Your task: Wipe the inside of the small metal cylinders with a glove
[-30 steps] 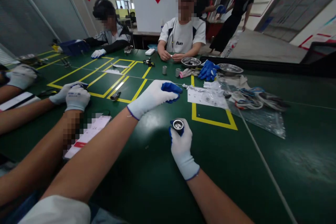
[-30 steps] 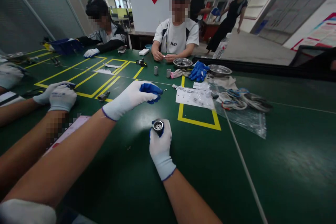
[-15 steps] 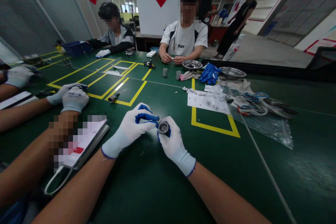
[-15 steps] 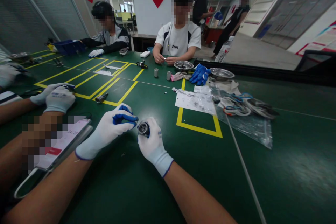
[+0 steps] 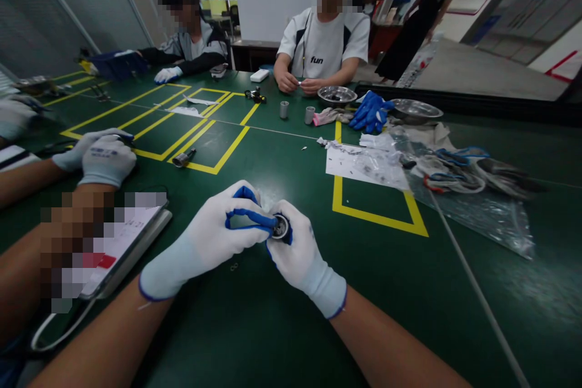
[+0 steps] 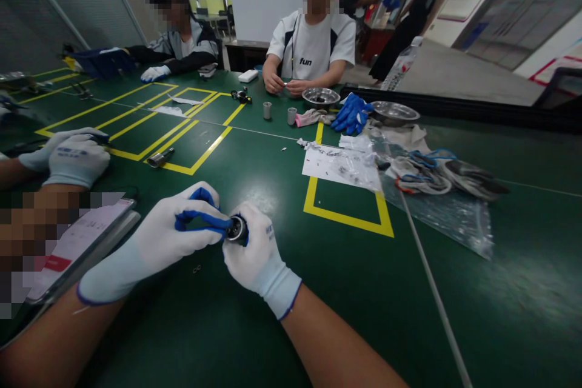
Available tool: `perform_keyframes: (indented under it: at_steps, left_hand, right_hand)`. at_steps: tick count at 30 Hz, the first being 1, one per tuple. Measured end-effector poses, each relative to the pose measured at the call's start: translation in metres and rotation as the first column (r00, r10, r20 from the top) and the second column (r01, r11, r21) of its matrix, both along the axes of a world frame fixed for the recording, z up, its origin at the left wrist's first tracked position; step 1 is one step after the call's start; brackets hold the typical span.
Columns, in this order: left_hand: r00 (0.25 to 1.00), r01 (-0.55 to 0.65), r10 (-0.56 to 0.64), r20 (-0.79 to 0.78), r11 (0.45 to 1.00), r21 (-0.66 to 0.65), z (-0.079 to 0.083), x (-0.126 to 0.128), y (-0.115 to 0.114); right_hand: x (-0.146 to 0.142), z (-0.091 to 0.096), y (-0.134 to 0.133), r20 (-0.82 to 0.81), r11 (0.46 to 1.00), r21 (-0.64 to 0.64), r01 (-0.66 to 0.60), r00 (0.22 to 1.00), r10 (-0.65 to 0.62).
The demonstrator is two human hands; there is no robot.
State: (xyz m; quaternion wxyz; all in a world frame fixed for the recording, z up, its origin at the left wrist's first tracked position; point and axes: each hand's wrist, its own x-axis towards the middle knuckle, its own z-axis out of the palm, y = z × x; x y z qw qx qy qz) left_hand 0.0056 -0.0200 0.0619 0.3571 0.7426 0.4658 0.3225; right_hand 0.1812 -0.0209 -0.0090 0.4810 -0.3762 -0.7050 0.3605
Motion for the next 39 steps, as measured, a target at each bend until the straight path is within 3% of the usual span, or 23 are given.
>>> perform_keyframes:
  at_steps: [7, 13, 18, 26, 32, 39]
  left_hand:
    - [0.999, 0.010, -0.010, -0.041, 1.000, 0.000, 0.004, 0.001, -0.004]
    - [1.000, 0.008, -0.010, -0.009, 0.990, -0.142, 0.004, 0.007, -0.009]
    - [0.999, 0.027, -0.031, -0.038, 0.994, -0.102, 0.003, 0.009, -0.010]
    - [0.983, -0.028, 0.021, -0.183, 0.999, -0.033, -0.002, 0.010, -0.015]
    - [0.976, -0.012, 0.023, -0.217, 0.999, 0.050, 0.000, 0.013, -0.017]
    - [0.972, -0.038, 0.050, -0.231, 0.998, 0.058, 0.000, 0.014, -0.018]
  right_hand:
    - [0.002, 0.001, -0.002, 0.062, 0.999, 0.020, -0.048, 0.997, 0.047]
    - [0.003, 0.001, -0.004, 0.064, 0.994, 0.015, -0.106, 0.992, 0.105]
    - [0.003, 0.000, -0.004, 0.090, 0.990, 0.083, -0.111, 0.991, 0.103]
    - [0.002, 0.000, -0.003, 0.114, 0.995, 0.016, -0.098, 0.989, 0.095]
    - [0.000, 0.001, -0.002, 0.119, 0.998, 0.015, -0.068, 0.991, 0.066]
    - [-0.001, 0.000, -0.002, 0.119, 0.998, 0.041, -0.044, 0.992, 0.039]
